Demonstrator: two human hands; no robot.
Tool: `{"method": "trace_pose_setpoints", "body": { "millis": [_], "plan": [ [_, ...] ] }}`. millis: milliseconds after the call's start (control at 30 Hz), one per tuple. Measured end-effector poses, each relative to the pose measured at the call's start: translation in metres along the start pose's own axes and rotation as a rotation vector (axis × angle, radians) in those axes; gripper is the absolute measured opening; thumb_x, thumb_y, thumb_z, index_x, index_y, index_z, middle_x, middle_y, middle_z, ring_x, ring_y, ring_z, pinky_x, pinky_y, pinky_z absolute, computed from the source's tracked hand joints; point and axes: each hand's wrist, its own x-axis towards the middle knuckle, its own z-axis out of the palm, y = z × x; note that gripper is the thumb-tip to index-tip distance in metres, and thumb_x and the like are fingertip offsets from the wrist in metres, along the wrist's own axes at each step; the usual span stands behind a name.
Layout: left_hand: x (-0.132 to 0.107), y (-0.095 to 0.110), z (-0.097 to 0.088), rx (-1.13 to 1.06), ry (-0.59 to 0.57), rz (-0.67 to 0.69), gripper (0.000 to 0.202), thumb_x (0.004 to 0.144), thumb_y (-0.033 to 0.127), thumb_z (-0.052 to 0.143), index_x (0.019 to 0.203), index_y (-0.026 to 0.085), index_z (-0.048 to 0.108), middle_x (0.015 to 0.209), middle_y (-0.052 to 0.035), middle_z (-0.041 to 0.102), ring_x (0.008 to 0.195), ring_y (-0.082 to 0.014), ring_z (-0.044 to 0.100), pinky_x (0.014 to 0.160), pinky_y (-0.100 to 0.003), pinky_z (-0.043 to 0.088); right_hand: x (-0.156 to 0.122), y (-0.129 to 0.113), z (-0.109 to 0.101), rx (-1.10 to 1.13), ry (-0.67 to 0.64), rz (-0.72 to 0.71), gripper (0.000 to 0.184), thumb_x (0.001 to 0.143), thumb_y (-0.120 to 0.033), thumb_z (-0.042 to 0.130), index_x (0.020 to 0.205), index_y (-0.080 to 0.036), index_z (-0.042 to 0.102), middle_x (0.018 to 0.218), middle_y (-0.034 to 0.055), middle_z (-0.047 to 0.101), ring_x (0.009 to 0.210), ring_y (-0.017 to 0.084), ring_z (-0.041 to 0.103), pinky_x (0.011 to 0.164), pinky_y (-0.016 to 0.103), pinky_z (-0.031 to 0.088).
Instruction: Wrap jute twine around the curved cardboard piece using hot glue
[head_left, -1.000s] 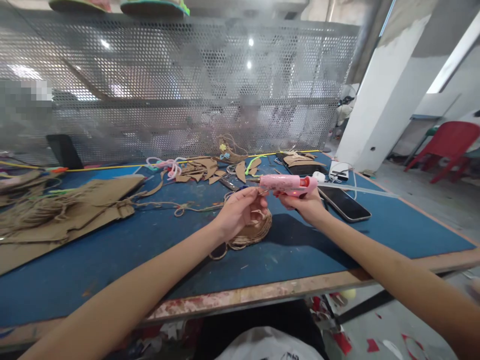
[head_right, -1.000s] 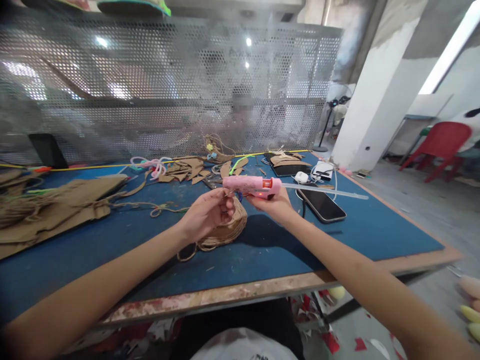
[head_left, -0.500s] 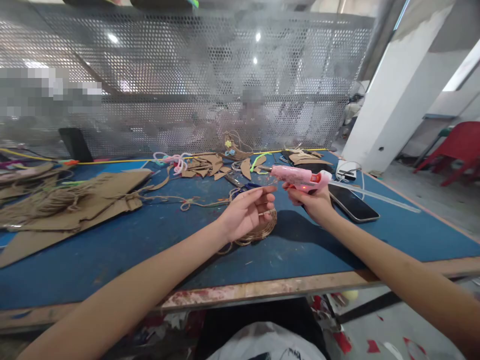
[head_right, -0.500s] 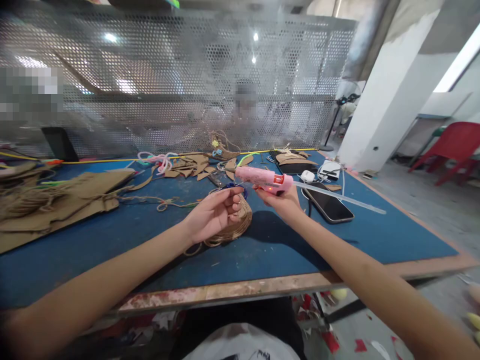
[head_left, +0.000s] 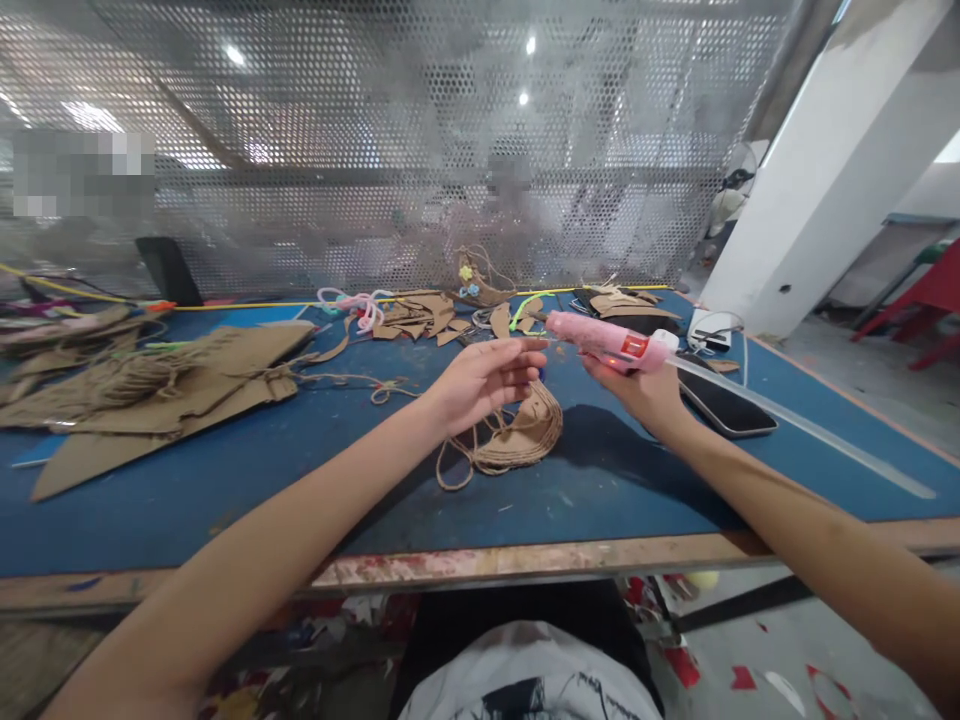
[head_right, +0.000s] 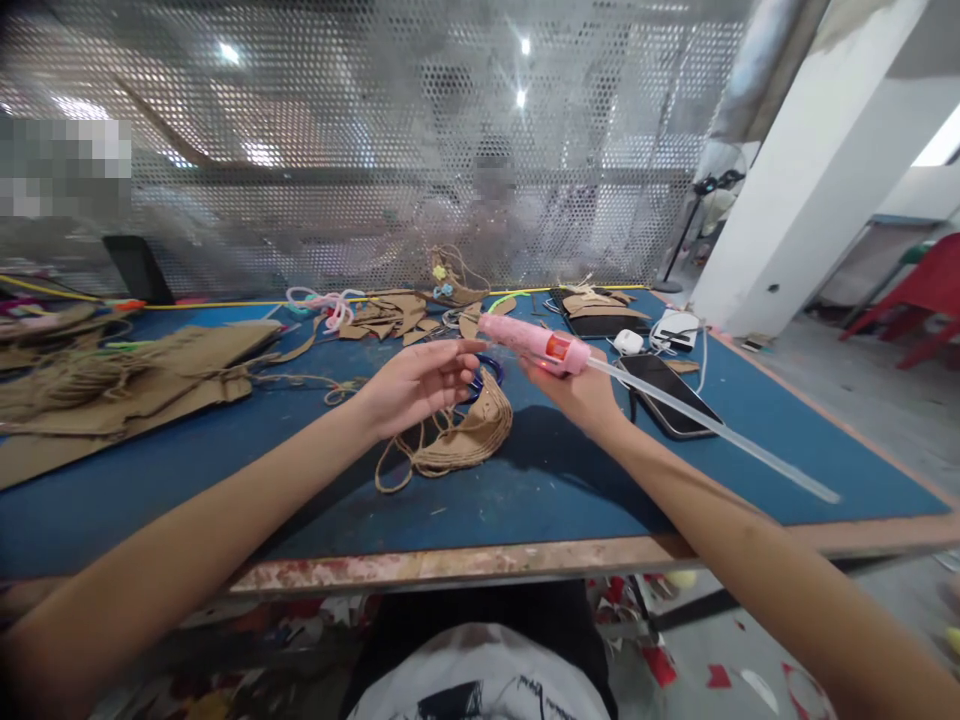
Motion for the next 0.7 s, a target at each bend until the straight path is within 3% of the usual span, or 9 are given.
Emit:
{"method": "trace_pose_setpoints", "body": {
  "millis": [133,200,300,400,500,700],
  "plan": [
    [0.008,-0.002,-0.017,0.686,0.112,0.121,0.018,0.082,0.030,0.060,0.085,0.015,0.071,0.076,-0.0048,0.069,0.066,-0.0131,0.058,0.057,-0.022,0.040,0.011,0.011,-0.007,0.110,0.079,0.065,0.020,0.070,-0.038,0.072,0.075,-0.021,0.064,0.054,-0.0031,0.052,0.047,0.011,0.043,0.043,0.025,0.038],
    [0.007,-0.006,-0.020,1.014,0.058,0.144,0.023,0.080,0.039,0.062,0.077,0.017,0.069,0.074,-0.0042,0.068,0.067,-0.0150,0.057,0.059,-0.023,0.039,0.018,0.018,-0.010,0.172,0.126,0.105,0.020,0.071,-0.039,0.070,0.074,-0.021,0.063,0.052,-0.0036,0.053,0.045,0.010,0.044,0.041,0.023,0.038],
    [0.000,-0.013,-0.015,1.306,-0.058,0.124,0.030,0.068,0.047,0.073,0.074,0.018,0.065,0.072,-0.0031,0.066,0.064,-0.0168,0.055,0.058,-0.025,0.036,0.024,0.025,-0.012,0.204,0.184,0.148,0.016,0.070,-0.035,0.070,0.072,-0.021,0.063,0.052,-0.0037,0.055,0.043,0.009,0.045,0.038,0.022,0.036],
    [-0.006,-0.019,-0.009,1.372,-0.049,0.139,0.032,0.064,0.043,0.076,0.078,0.020,0.061,0.069,-0.0015,0.063,0.060,-0.0167,0.053,0.055,-0.026,0.032,0.024,0.027,-0.012,0.208,0.162,0.206,0.017,0.071,-0.036,0.069,0.072,-0.020,0.064,0.046,-0.0044,0.051,0.040,0.009,0.043,0.035,0.021,0.033],
    [-0.005,-0.022,-0.010,1.252,-0.014,0.134,0.028,0.068,0.035,0.074,0.087,0.021,0.059,0.066,0.0002,0.064,0.058,-0.0164,0.054,0.055,-0.025,0.032,0.023,0.026,-0.010,0.187,0.081,0.239,0.023,0.073,-0.041,0.068,0.073,-0.018,0.065,0.045,-0.0042,0.050,0.039,0.009,0.043,0.036,0.021,0.032],
    [0.005,-0.024,-0.020,1.067,0.036,0.100,0.040,0.068,0.030,0.073,0.103,0.021,0.058,0.060,0.0037,0.065,0.055,-0.0156,0.057,0.054,-0.025,0.035,0.019,0.023,-0.009,0.050,0.004,0.194,0.026,0.074,-0.041,0.067,0.064,-0.018,0.060,0.050,-0.0024,0.053,0.042,0.008,0.045,0.039,0.021,0.035]
  ]
}}
